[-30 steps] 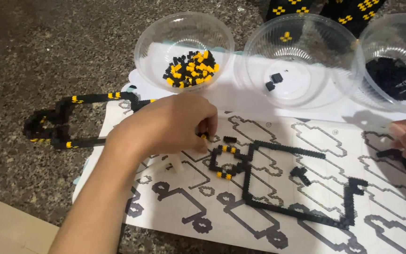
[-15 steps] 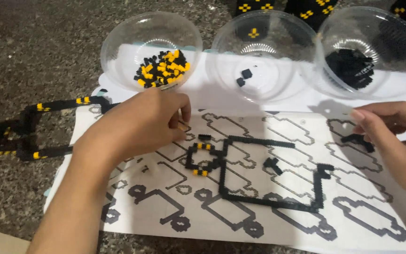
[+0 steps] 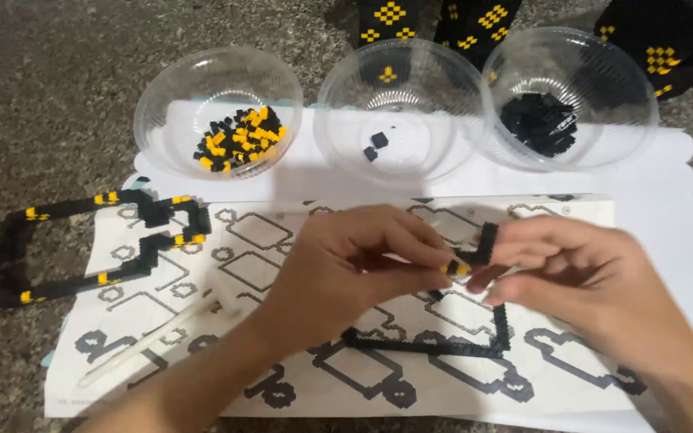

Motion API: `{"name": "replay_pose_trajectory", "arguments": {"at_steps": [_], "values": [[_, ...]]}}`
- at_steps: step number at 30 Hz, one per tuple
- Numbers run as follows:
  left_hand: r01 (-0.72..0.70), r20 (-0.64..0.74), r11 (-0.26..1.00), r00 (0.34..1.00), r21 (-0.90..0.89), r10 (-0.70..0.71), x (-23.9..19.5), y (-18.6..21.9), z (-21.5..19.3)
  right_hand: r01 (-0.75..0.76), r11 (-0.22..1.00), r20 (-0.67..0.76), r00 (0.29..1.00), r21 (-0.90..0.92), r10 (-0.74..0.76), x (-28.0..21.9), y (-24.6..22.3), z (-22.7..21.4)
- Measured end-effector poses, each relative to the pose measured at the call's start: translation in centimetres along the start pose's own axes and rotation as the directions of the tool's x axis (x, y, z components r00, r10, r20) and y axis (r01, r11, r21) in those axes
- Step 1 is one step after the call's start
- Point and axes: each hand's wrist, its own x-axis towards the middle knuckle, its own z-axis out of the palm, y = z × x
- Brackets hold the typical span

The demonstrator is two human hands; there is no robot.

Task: Assembling a structure using small interlocking plastic blocks while following a printed pattern guide.

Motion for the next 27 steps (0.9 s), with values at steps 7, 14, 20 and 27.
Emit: {"name": "replay_pose_trajectory", "arguments": {"at_steps": [7, 14, 20, 27], "values": [[0.029, 0.035, 0.991, 0.999, 0.129, -0.033, 0.1, 0.9, 0.1, 0.029, 0.994, -0.017, 0.999, 0.109, -0.027, -0.5, 0.7, 0.7], [-0.205, -0.061, 0.955, 0.973, 0.213, 0.223, 1.2, 2.1, -5.0, -0.178, 0.981, -0.296, 0.935, 0.081, 0.194, 0.6, -0.4, 2.0], [-0.119, -0.033, 0.964, 0.991, 0.237, 0.130, 1.1, 3.2, -6.6, -0.210, 0.975, -0.294, 0.929, 0.077, 0.223, 1.4, 2.2, 0.4], [-0.030, 0.235, 0.812, 0.963, 0.582, -0.133, 1.2, 2.8, -6.0, -0.221, 0.975, -0.273, 0.940, -0.036, 0.203, 2.2, 3.5, -1.5]]}}
